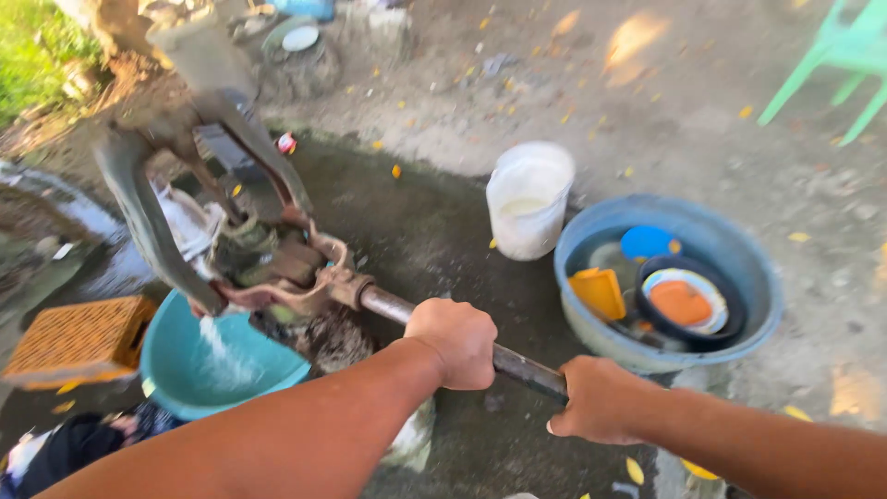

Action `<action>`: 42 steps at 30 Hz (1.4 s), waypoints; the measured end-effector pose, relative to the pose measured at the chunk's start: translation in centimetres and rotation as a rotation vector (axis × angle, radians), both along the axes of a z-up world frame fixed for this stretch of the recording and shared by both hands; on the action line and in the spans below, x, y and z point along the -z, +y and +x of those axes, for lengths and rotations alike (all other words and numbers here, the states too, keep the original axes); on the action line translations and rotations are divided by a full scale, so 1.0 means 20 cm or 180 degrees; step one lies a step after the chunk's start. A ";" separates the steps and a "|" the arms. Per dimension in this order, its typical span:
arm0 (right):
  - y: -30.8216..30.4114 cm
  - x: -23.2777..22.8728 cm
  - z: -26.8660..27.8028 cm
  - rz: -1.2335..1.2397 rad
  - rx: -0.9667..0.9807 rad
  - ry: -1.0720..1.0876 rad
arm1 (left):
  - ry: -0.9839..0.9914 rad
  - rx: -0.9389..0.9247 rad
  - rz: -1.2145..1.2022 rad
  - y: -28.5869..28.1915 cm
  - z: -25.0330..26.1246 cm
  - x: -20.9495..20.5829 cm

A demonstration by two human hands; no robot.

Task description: The person pumps a manual water pump by hand, causing water to flow into a blue basin while a gray basin of dishes sits nearby.

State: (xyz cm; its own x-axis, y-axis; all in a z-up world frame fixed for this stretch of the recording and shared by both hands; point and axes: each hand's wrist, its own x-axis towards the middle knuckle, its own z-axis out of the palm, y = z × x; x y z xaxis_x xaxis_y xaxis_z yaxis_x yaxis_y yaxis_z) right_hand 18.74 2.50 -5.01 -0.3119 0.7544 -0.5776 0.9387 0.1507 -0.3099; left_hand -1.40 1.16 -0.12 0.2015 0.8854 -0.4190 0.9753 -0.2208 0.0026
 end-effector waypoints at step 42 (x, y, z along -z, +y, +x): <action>0.13 -0.39 -0.05 0.0046 -0.0220 -0.0305 | -0.0356 -0.0212 0.0259 0.05 -0.01 -0.23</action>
